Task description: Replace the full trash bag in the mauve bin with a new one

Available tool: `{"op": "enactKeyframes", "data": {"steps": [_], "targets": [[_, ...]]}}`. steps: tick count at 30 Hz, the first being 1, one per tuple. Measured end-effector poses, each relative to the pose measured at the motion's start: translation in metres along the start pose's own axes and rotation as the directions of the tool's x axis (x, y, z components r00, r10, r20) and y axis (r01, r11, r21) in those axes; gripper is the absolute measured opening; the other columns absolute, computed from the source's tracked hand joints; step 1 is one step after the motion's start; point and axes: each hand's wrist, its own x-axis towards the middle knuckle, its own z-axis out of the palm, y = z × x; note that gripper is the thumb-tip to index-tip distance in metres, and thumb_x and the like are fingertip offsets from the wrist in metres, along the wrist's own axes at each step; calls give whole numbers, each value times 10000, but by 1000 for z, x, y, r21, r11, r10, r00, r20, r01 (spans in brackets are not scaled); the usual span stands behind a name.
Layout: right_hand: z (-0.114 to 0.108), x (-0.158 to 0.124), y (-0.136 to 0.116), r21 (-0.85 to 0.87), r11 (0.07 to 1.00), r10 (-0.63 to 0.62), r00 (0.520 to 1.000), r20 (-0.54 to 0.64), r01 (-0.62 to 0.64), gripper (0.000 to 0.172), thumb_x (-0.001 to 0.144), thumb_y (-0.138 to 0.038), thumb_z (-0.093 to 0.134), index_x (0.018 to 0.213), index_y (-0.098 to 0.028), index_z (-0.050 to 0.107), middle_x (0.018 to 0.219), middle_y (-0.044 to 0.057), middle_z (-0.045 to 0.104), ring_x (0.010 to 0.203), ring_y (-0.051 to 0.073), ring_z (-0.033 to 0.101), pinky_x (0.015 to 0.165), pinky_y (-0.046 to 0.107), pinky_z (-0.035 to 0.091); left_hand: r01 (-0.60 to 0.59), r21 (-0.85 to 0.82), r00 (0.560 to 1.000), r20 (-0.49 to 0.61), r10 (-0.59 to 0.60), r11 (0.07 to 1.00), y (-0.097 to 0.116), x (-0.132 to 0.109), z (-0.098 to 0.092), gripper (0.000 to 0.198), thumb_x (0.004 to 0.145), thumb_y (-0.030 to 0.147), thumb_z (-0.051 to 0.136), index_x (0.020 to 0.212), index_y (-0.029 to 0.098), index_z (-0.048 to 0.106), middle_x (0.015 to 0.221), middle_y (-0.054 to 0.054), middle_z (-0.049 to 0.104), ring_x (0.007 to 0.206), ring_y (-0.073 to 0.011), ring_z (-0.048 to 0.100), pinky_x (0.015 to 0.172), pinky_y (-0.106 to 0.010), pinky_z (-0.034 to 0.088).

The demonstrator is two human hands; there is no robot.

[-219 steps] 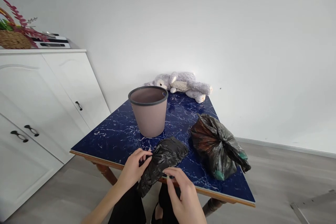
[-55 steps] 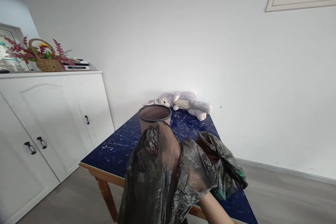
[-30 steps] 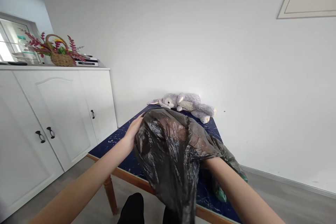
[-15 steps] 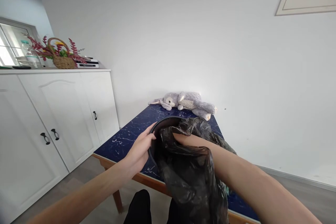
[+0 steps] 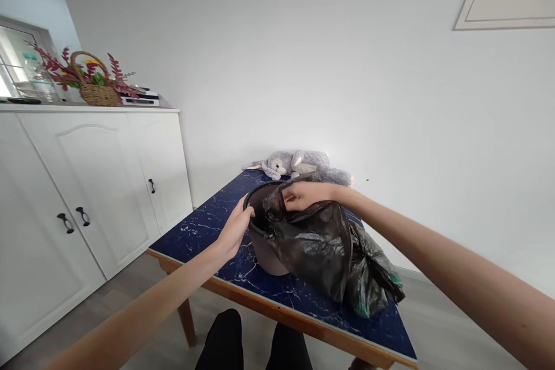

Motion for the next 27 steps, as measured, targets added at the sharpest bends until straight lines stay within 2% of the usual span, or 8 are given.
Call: {"op": "enactKeyframes", "data": {"steps": [6,13,15,17,19,21,23,27], "targets": [[-25,-37,7,312,931,204,979,-11,-191,577,1044,-681,470,1245,-246,790,1227,89,796,1104,273,763,1003,443,610,-82,122,996,-13,84,989,-10,25,5,557,956,363,548,1505,271,523,1516,-116,630,1385,-321,603,1101,-419,521],[0,-67,10,-18,948,308,930,-200,-318,641,924,-671,669,1405,-248,702,1314,121,763,1157,375,737,951,514,619,-243,284,960,-67,272,927,6,32,7,637,978,353,578,1567,219,373,1682,-182,381,1596,-341,321,1254,-508,365],[11,-68,1,-83,946,279,918,-282,-313,533,921,-595,686,1307,-232,744,1227,119,793,1121,380,745,934,524,615,-511,427,836,42,548,746,27,30,6,593,970,259,568,1538,219,404,1672,-164,377,1619,-315,249,1307,-530,265],[21,-67,-15,-62,955,243,889,-387,-288,412,966,-530,635,1232,-240,757,1199,99,801,1104,356,749,942,516,607,-778,491,588,350,729,392,51,29,4,526,955,150,515,1472,242,488,1561,-133,511,1553,-289,362,1303,-535,276],[31,-67,-37,34,977,204,872,-444,-211,383,1003,-508,603,1253,-247,729,1227,80,792,1088,315,753,953,488,608,-913,396,357,670,651,94,74,33,1,575,908,77,504,1451,264,526,1439,-113,613,1440,-281,490,1253,-521,363],[42,-72,-60,164,983,144,896,-421,-82,420,1020,-513,608,1343,-253,674,1284,67,773,1142,280,740,998,449,607,-952,296,225,848,480,-77,92,42,-5,597,863,39,524,1417,255,574,1282,-108,696,1314,-289,574,1184,-502,435],[52,-80,-79,249,968,96,937,-337,-9,498,1028,-515,623,1460,-268,593,1387,62,728,1251,260,699,1081,429,577,-939,277,188,910,369,-206,104,52,-15,454,862,36,548,1242,245,686,1086,-91,742,1207,-302,605,1139,-505,455],[73,-102,-95,230,973,72,976,-207,-23,612,1039,-490,632,1597,-315,451,1486,59,664,1326,263,656,1093,428,574,-872,376,245,890,385,-314,109,64,-45,187,945,113,584,935,224,734,1008,-79,746,1176,-303,589,1088,-493,465]]}}
